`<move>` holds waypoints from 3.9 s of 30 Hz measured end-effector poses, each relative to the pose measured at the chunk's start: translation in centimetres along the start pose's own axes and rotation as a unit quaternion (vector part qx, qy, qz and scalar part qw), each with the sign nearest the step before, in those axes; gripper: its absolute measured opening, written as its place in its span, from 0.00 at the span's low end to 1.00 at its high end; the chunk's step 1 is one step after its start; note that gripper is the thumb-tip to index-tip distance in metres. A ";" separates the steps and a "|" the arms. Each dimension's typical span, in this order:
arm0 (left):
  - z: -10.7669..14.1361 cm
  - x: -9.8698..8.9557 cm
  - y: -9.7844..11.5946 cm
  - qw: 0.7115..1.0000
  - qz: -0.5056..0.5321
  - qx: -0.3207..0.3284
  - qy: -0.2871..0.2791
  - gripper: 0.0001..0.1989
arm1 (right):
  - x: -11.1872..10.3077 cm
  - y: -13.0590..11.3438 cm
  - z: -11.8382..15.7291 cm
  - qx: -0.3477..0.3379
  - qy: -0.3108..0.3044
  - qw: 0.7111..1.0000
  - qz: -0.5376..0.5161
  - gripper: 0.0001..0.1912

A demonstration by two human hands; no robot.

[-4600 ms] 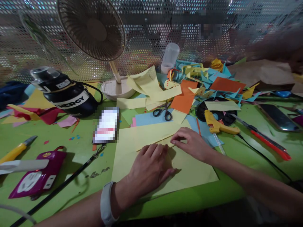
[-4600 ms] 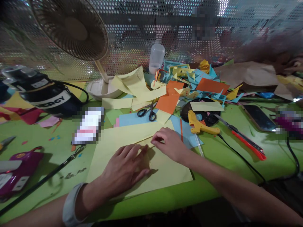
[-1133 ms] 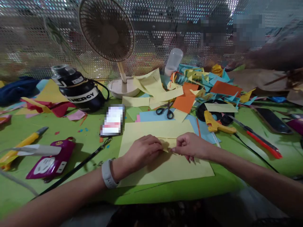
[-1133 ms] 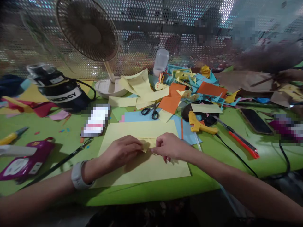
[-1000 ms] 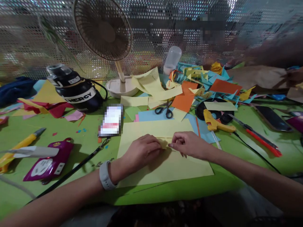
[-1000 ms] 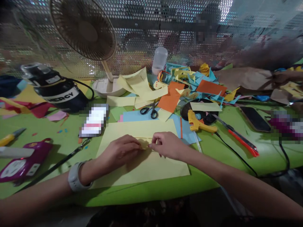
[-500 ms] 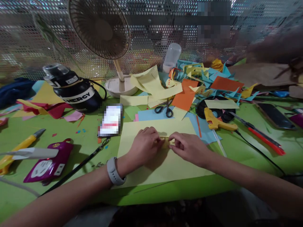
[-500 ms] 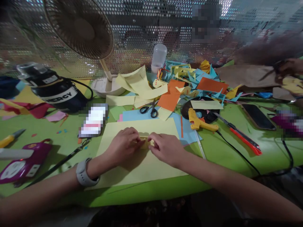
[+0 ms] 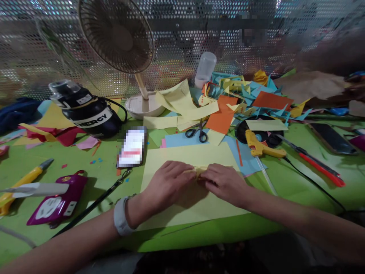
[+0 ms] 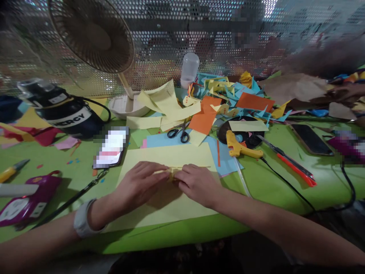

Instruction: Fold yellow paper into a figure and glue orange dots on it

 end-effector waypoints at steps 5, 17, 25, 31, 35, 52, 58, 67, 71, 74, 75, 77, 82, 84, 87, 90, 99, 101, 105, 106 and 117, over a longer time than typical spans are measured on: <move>2.3 0.7 1.5 0.994 -0.059 0.043 -0.075 0.18 | 0.1 0.1 0.1 0.009 0.007 1.000 -0.024 0.11; 0.7 2.0 -0.5 0.985 -0.081 -0.023 -0.150 0.10 | -1.4 0.4 0.2 -0.004 0.050 0.999 0.007 0.11; 0.2 1.5 0.1 0.994 -0.037 0.056 -0.089 0.13 | -1.4 1.1 0.5 -0.068 0.038 0.996 0.038 0.11; 0.3 1.7 0.1 0.987 -0.125 0.046 -0.086 0.12 | -1.4 1.2 0.7 -0.082 0.053 0.994 0.050 0.12; 0.1 1.8 0.0 0.990 -0.095 0.045 -0.090 0.10 | -1.3 1.4 0.7 -0.080 0.045 0.995 0.044 0.12; 1.1 1.9 0.7 0.991 -0.053 0.075 -0.098 0.21 | -1.2 1.8 1.0 -0.111 0.052 0.991 0.052 0.15; 0.9 2.0 0.4 0.991 -0.052 0.056 -0.107 0.24 | -1.1 2.1 1.1 -0.113 0.045 0.991 0.047 0.15; 1.0 2.1 0.3 0.989 -0.058 0.058 -0.126 0.25 | -0.9 2.3 1.1 -0.104 0.049 0.992 0.048 0.16; 1.0 2.0 0.3 0.991 -0.058 0.050 -0.110 0.23 | -1.2 2.3 0.8 -0.087 0.036 0.995 0.023 0.16; 0.9 1.9 0.4 0.993 -0.052 0.047 -0.098 0.23 | -1.9 2.2 0.2 -0.049 0.011 0.998 -0.033 0.14; 0.9 1.9 0.4 0.993 -0.049 0.049 -0.094 0.23 | -2.2 2.2 -0.1 -0.024 0.002 0.998 -0.052 0.12; 0.9 1.9 0.5 0.994 -0.043 0.054 -0.088 0.23 | -2.6 2.9 -0.6 0.070 -0.022 0.994 -0.080 0.09; 1.0 2.0 0.5 0.995 -0.030 0.052 -0.075 0.23 | -2.2 4.5 -1.6 0.290 -0.113 0.938 -0.151 0.09; 1.0 2.1 0.5 0.996 -0.025 0.046 -0.074 0.24 | -2.5 4.5 -2.5 0.282 -0.093 0.947 -0.123 0.09; 1.1 2.2 0.4 0.996 -0.017 0.039 -0.079 0.24 | -1.9 4.4 -2.8 0.300 -0.125 0.936 -0.138 0.11; 1.3 2.2 0.3 0.995 -0.013 0.036 -0.096 0.24 | -1.0 4.1 -2.2 0.318 -0.163 0.918 -0.171 0.12; 1.2 2.2 0.3 0.988 -0.014 0.016 -0.150 0.26 | -0.7 4.0 -2.0 0.197 -0.024 0.976 -0.087 0.05; 1.1 2.3 0.5 0.989 -0.020 0.015 -0.144 0.26 | -0.9 3.9 -1.9 0.165 -0.007 0.983 -0.084 0.07; 1.1 2.4 0.6 0.991 -0.037 0.019 -0.129 0.25 | -1.3 2.9 -1.2 0.072 0.009 0.997 0.003 0.12; 1.1 2.4 0.6 0.991 -0.041 0.020 -0.129 0.25 | -1.3 2.6 -0.9 0.046 0.012 0.998 0.045 0.12; 1.0 2.5 0.6 0.989 -0.044 0.026 -0.137 0.26 | -0.8 2.0 -1.3 0.026 -0.010 0.988 0.152 0.10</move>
Point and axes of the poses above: each hand's wrist, its own z-axis away from the middle knuckle, its own x-axis out of the palm, y = z × x, the point moved 6 cm from there along -z, towards the middle knuckle, and after that the axes turned 11 degrees about y, right-handed, at the moved point
